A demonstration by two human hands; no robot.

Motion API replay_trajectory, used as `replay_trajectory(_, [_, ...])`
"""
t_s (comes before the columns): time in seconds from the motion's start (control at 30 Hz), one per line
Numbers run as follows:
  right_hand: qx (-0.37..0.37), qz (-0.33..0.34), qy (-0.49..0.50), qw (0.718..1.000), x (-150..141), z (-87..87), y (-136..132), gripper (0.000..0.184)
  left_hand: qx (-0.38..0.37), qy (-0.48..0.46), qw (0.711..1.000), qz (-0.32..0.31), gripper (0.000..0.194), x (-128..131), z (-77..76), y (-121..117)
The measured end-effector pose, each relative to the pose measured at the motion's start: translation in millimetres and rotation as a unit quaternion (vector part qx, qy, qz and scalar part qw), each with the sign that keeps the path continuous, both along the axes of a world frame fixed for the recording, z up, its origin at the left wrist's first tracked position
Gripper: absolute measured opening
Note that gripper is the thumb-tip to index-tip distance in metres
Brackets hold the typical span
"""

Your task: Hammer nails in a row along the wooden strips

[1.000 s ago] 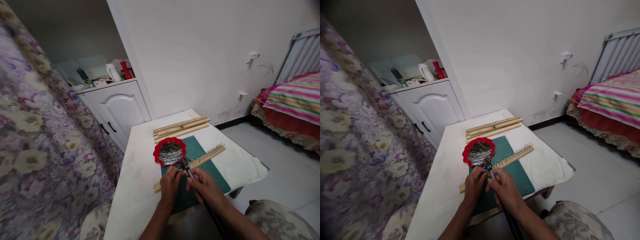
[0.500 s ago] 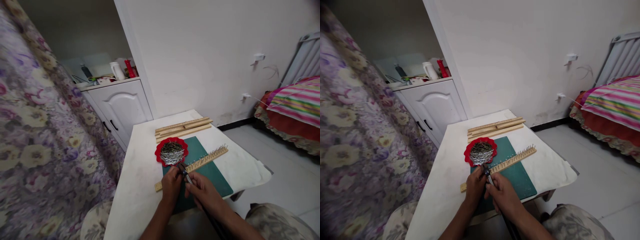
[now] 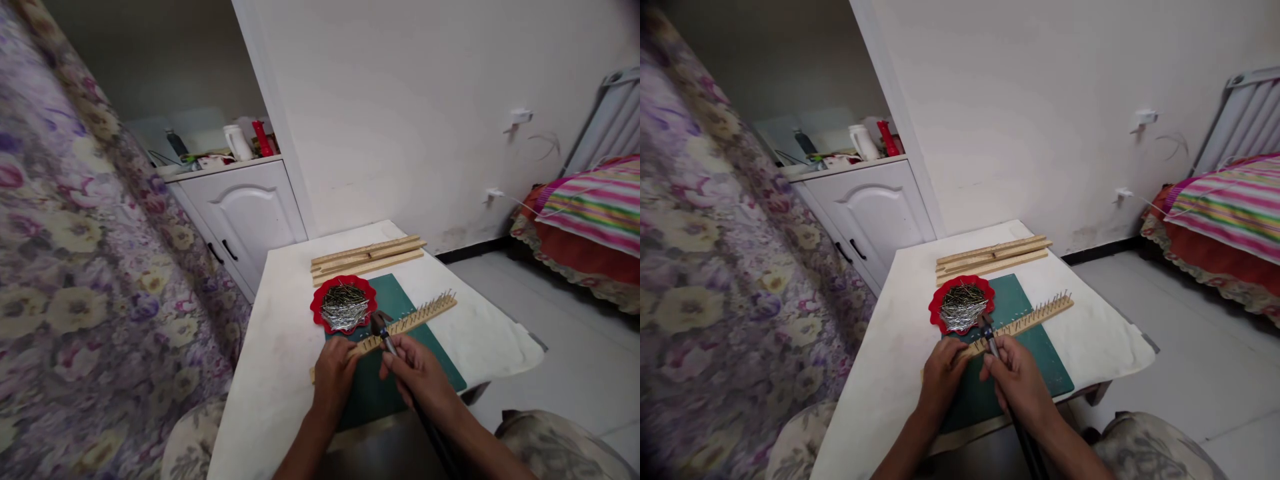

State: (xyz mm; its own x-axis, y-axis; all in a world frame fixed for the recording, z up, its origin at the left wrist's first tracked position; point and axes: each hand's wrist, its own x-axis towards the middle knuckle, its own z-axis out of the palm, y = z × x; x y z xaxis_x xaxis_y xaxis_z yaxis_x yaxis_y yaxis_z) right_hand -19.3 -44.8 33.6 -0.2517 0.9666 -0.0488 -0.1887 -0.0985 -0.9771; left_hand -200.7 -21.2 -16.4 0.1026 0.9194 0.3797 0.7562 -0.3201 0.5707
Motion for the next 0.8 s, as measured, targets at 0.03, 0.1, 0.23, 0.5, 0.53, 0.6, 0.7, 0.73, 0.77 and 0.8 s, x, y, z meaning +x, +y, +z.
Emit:
replay_trajectory(0.03, [0.001, -0.008, 0.000, 1.000, 1, 1.2, 1, 0.026, 0.005, 0.026, 1.000, 0.008, 0.013, -5, -0.6, -3])
replay_trajectory(0.1, [0.005, -0.017, 0.000, 1.000, 3, 3.2, 2, 0.025, 0.010, 0.070, 0.997, 0.019, 0.017, -15, -2.8, -8])
replay_trajectory(0.23, [0.009, -0.018, -0.001, 1.000, 4, 5.4, 2, 0.026, 0.015, 0.084, 0.996, 0.018, 0.022, -24, -9.1, -10])
replay_trajectory(0.5, [0.003, -0.002, 0.003, 1.000, 0, 1.0, 0, 0.024, 0.020, 0.092, 0.995, 0.016, 0.021, -18, -10.8, -3])
replay_trajectory(0.53, [0.004, -0.003, 0.005, 1.000, 0, 0.7, 0, 0.023, 0.022, 0.092, 0.995, 0.016, 0.020, -19, -9.0, -3])
replay_trajectory(0.6, [0.006, -0.006, 0.005, 1.000, 1, 1.1, 0, 0.022, 0.028, 0.084, 0.996, 0.019, 0.017, -20, -2.9, -2])
replay_trajectory(0.7, [0.008, -0.013, 0.000, 1.000, 3, 3.3, 1, 0.022, 0.039, 0.072, 0.997, 0.016, 0.017, -20, 11.2, 8])
replay_trajectory(0.73, [0.006, -0.015, -0.001, 1.000, 3, 4.0, 2, 0.022, 0.041, 0.071, 0.997, 0.011, 0.018, -19, 16.2, 13])
replay_trajectory(0.77, [0.004, -0.015, -0.001, 1.000, 3, 4.5, 2, 0.023, 0.041, 0.073, 0.996, 0.005, 0.018, -18, 20.9, 20])
replay_trajectory(0.8, [0.001, -0.016, 0.000, 1.000, 3, 4.8, 3, 0.023, 0.039, 0.078, 0.996, -0.001, 0.018, -15, 25.0, 27])
